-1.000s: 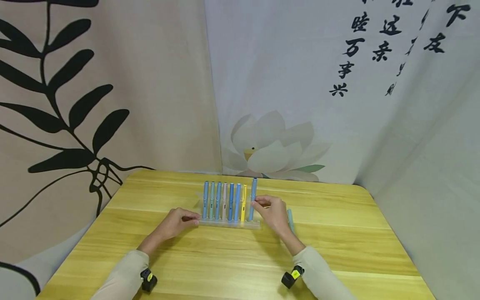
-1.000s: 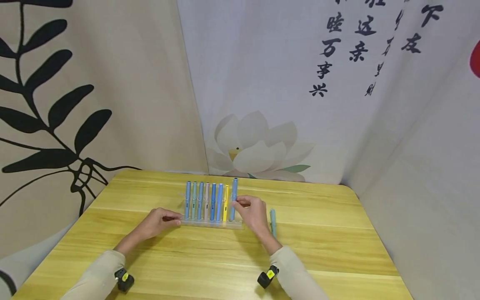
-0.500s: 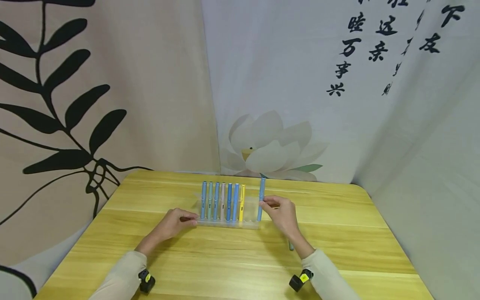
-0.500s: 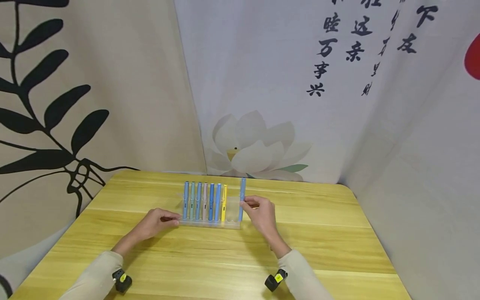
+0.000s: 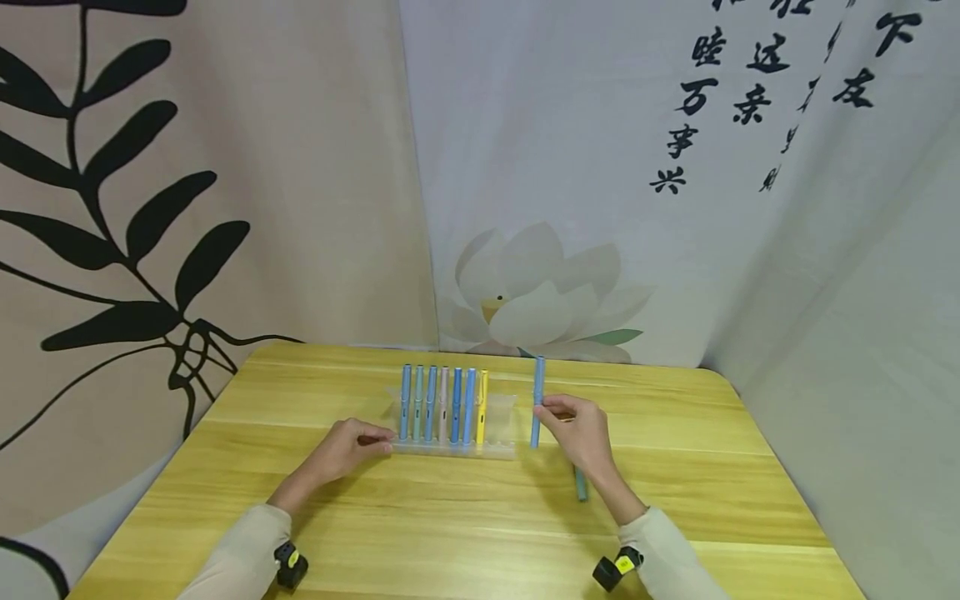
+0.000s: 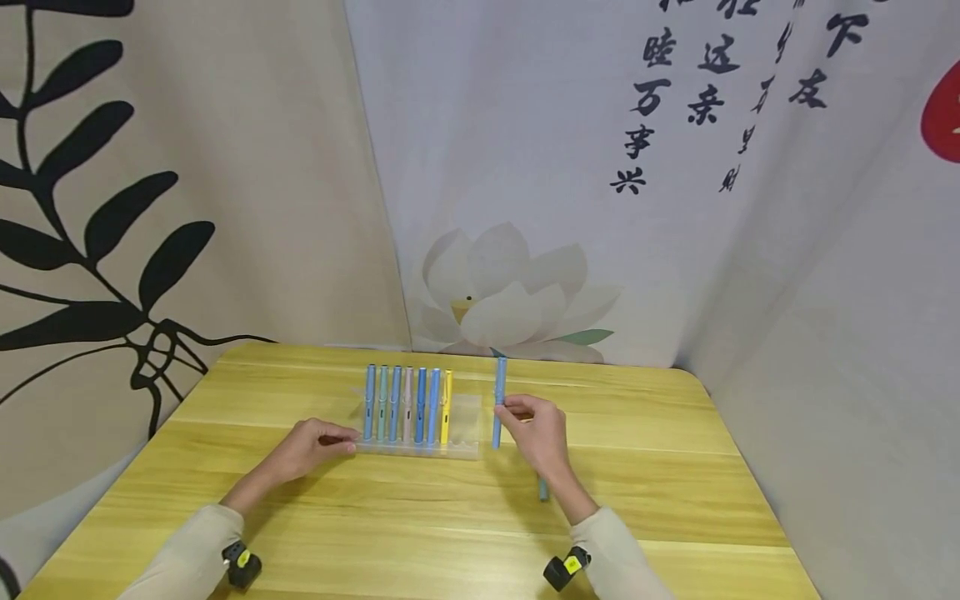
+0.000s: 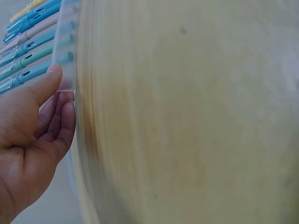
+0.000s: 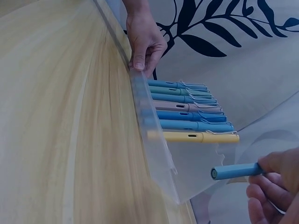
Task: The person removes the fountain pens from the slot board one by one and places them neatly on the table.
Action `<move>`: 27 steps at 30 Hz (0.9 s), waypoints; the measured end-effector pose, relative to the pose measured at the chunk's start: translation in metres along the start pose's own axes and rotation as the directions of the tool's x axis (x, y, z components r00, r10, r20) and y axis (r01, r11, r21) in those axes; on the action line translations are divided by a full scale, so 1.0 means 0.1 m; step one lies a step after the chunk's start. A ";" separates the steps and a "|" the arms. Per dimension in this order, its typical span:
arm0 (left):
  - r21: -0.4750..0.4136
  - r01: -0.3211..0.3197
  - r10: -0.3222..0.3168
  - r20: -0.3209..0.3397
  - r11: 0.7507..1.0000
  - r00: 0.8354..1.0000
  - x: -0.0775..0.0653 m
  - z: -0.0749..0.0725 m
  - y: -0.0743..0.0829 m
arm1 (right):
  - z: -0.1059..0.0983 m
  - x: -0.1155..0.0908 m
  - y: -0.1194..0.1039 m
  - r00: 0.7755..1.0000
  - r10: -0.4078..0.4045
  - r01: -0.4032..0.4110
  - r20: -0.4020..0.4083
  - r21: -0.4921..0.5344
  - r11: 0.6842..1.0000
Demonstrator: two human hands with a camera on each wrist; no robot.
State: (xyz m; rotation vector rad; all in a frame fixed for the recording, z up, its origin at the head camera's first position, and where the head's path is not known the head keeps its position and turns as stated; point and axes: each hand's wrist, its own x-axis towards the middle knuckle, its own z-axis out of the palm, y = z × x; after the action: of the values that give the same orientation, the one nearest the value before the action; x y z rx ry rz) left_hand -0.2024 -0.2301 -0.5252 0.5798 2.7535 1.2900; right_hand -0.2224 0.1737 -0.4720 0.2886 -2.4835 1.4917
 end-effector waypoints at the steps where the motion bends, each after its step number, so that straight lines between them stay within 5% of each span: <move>1: -0.003 -0.002 0.002 0.000 1.000 1.000 0.00 0.00 0.00 | -0.02 0.00 0.00 1.000 0.002 -0.002 -0.003 0.003 1.000; 27: 0.003 -0.007 0.007 0.010 1.000 1.000 0.00 -0.01 0.04 | -0.44 -0.16 0.19 0.997 0.081 -0.082 -0.018 -0.113 0.990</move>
State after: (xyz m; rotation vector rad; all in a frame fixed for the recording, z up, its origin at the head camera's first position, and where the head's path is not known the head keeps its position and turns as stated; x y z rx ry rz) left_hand -0.2011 -0.2290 -0.5219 0.5943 2.7485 1.2806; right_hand -0.2087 0.2221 -0.4729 0.1581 -2.5863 1.3705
